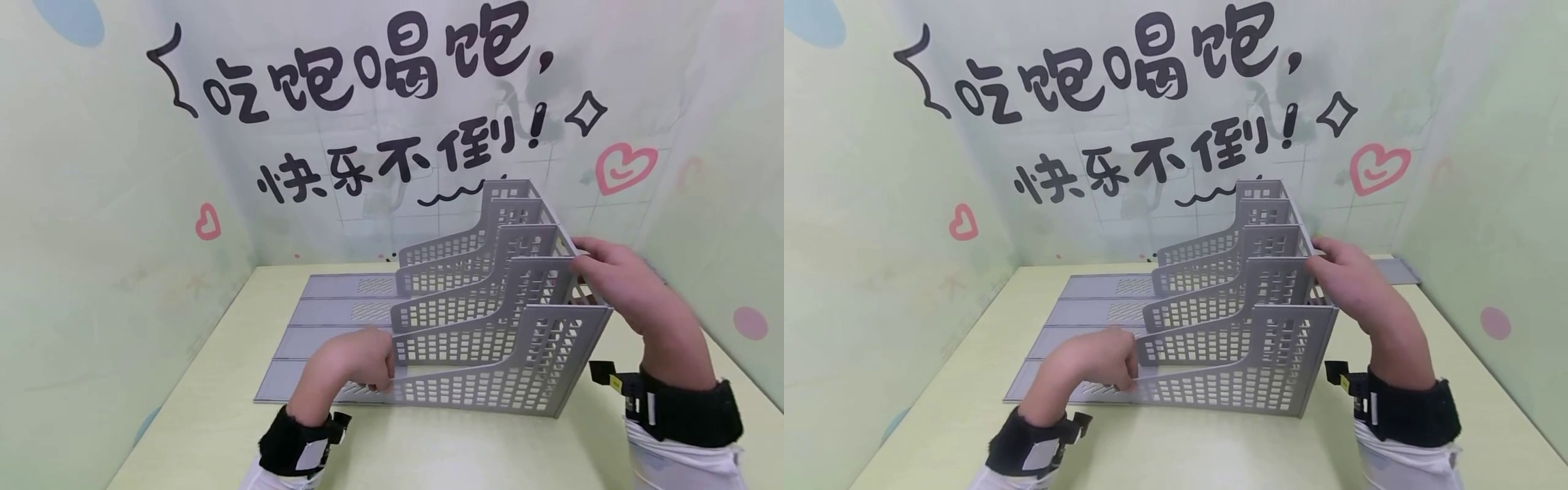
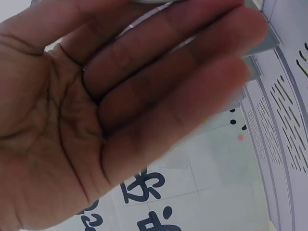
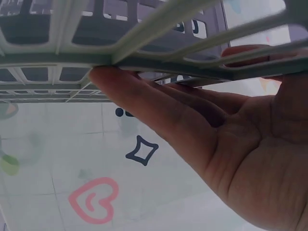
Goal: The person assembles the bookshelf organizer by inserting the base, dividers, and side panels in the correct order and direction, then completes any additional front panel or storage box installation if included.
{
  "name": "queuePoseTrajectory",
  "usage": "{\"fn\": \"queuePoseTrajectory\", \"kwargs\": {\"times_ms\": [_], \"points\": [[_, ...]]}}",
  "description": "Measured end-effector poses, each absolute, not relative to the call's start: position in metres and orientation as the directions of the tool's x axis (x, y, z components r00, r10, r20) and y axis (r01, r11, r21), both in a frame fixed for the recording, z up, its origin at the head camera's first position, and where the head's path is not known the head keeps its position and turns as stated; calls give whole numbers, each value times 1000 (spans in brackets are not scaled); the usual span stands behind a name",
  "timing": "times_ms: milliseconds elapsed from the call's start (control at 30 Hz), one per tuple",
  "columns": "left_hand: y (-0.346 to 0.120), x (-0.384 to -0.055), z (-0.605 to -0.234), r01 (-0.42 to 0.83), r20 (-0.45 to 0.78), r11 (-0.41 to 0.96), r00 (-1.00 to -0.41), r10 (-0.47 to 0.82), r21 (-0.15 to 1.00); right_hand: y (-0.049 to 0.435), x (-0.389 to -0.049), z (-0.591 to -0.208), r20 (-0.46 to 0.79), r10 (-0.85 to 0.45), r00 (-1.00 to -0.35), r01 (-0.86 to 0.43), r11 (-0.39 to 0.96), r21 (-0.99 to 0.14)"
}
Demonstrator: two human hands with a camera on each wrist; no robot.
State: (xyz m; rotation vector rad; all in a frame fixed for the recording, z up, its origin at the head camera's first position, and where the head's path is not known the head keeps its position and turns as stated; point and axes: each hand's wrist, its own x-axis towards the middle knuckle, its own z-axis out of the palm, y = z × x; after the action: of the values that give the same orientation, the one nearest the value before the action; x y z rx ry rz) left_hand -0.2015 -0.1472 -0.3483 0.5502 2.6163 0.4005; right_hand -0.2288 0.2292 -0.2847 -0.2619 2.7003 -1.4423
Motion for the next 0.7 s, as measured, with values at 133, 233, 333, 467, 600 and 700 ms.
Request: {"fn": "queuePoseTrajectory", "kwargs": {"times_ms": [133,233,333,467,600,700], "points": [[-151,-203,-349,265,-398,881,-815,422,391,226,-229,-285,31,-157,-987,-116,566,-816],[-162,-209,-349,232,-423,851,-787,449,471,227,-229,-285,32,-153,-988,-116,581,-806],[-180,-221,-351,191,-404,803,-784,471,565,227,-230,-284,35,-153,-988,-120,600,-791],[-195,-240,-365,240,-265,810,-862,431,535,226,-231,-284,41,-159,-986,-131,615,-778],[-185,-251,-386,316,-192,860,-889,416,402,225,-231,-285,38,-164,-986,-132,616,-777],[-174,-254,-398,325,-208,871,-884,418,368,225,-231,-286,36,-162,-986,-129,614,-779]]}}
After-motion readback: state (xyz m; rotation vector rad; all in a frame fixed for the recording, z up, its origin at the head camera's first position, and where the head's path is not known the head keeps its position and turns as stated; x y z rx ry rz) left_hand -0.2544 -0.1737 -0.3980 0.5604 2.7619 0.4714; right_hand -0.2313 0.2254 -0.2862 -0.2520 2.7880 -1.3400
